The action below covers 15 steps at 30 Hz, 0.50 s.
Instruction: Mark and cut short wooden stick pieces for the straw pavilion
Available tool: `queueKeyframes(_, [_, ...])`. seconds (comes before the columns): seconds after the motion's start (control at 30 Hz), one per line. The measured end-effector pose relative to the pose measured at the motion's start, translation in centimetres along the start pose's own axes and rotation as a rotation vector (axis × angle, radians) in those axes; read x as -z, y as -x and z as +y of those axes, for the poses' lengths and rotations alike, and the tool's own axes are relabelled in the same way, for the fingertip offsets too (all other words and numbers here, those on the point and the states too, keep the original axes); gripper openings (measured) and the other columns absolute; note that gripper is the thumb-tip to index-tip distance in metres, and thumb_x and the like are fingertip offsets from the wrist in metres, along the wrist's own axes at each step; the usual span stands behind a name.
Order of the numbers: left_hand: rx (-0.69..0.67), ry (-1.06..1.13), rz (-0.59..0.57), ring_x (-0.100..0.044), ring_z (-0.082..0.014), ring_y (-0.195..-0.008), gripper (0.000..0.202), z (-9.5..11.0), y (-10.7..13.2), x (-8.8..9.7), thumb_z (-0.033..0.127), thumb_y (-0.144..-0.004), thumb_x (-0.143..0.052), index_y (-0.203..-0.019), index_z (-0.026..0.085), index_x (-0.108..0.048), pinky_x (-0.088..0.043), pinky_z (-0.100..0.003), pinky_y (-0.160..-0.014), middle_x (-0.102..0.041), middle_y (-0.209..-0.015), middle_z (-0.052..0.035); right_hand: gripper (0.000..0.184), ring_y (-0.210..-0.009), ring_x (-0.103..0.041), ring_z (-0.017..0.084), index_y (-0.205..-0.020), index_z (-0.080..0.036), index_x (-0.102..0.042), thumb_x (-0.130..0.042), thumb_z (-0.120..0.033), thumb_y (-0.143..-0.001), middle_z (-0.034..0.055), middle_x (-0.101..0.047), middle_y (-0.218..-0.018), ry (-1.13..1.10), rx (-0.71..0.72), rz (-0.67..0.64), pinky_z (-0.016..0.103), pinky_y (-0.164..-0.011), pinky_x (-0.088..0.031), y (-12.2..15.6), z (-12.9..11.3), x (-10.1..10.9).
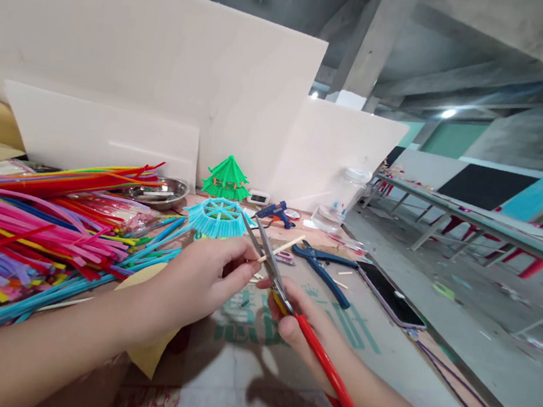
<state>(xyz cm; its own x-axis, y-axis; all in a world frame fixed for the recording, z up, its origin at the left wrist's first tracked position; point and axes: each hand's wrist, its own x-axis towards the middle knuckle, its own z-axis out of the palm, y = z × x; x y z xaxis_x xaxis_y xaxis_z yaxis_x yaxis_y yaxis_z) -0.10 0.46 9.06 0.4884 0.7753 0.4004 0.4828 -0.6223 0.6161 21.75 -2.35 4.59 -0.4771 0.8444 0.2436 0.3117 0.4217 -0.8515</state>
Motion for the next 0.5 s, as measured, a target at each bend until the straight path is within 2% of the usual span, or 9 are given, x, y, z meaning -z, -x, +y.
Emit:
queueKeyframes(0.1, [0.0, -0.045, 0.016, -0.057, -0.0133, -0.067, 0.022, 0.0, 0.1, 0.1, 0.029, -0.093, -0.046, -0.084, 0.018, -0.063, -0.036, -0.023, -0.058, -0.066, -0.075, 0.0004, 0.064, -0.068, -0.041, 0.017, -0.112, -0.021, -0.057, -0.049, -0.078, -0.083, 0.0018, -0.048, -0.08, 0.027, 0.0, 0.015, 0.027, -0.057, -0.034, -0.1, 0.2, 0.2])
queueKeyframes(0.23, [0.024, -0.027, 0.015, -0.053, -0.0121, -0.059, 0.024, 0.1, 0.0, 0.6, 0.033, -0.092, -0.048, -0.08, 0.018, -0.062, -0.036, -0.023, -0.054, -0.06, -0.065, 0.0022, 0.063, -0.06, -0.035, 0.013, -0.109, -0.02, -0.055, -0.049, -0.077, -0.083, -0.0022, -0.041, -0.071, 0.026, -0.029, 0.001, 0.025, -0.053, -0.028, -0.1, 0.3, 0.4])
queueKeyframes(0.3, [0.07, 0.1, -0.048, -0.054, -0.012, -0.059, 0.022, -0.2, -0.2, 1.1, 0.035, -0.091, -0.051, -0.083, 0.018, -0.063, -0.039, -0.022, -0.055, -0.059, -0.064, 0.0028, 0.061, -0.059, -0.034, 0.013, -0.107, -0.02, -0.056, -0.051, -0.076, -0.084, -0.0024, -0.041, -0.071, -0.005, -0.019, -0.015, 0.025, -0.053, -0.028, -0.1, 0.1, 0.4])
queueKeyframes(0.4, [0.186, 0.332, -0.221, -0.058, -0.0126, -0.063, 0.026, -1.3, -0.8, 1.7, 0.042, -0.087, -0.061, -0.085, 0.017, -0.062, -0.043, -0.022, -0.056, -0.061, -0.069, 0.0014, 0.058, -0.062, -0.036, 0.013, -0.105, -0.02, -0.057, -0.052, -0.074, -0.084, -0.0016, -0.041, -0.073, -0.055, 0.047, -0.05, 0.025, -0.054, -0.029, -0.2, -0.3, 0.3])
queueKeyframes(0.5, [0.228, 0.564, -0.295, -0.06, -0.0114, -0.064, 0.043, -2.7, -1.2, 1.9, 0.043, -0.078, -0.074, -0.107, 0.018, -0.058, -0.044, -0.021, -0.054, -0.066, -0.088, -0.0024, 0.056, -0.062, -0.035, 0.013, -0.102, -0.02, -0.058, -0.052, -0.073, -0.085, -0.0018, -0.04, -0.072, -0.084, 0.07, -0.083, 0.025, -0.054, -0.028, -0.3, -0.7, 0.2])
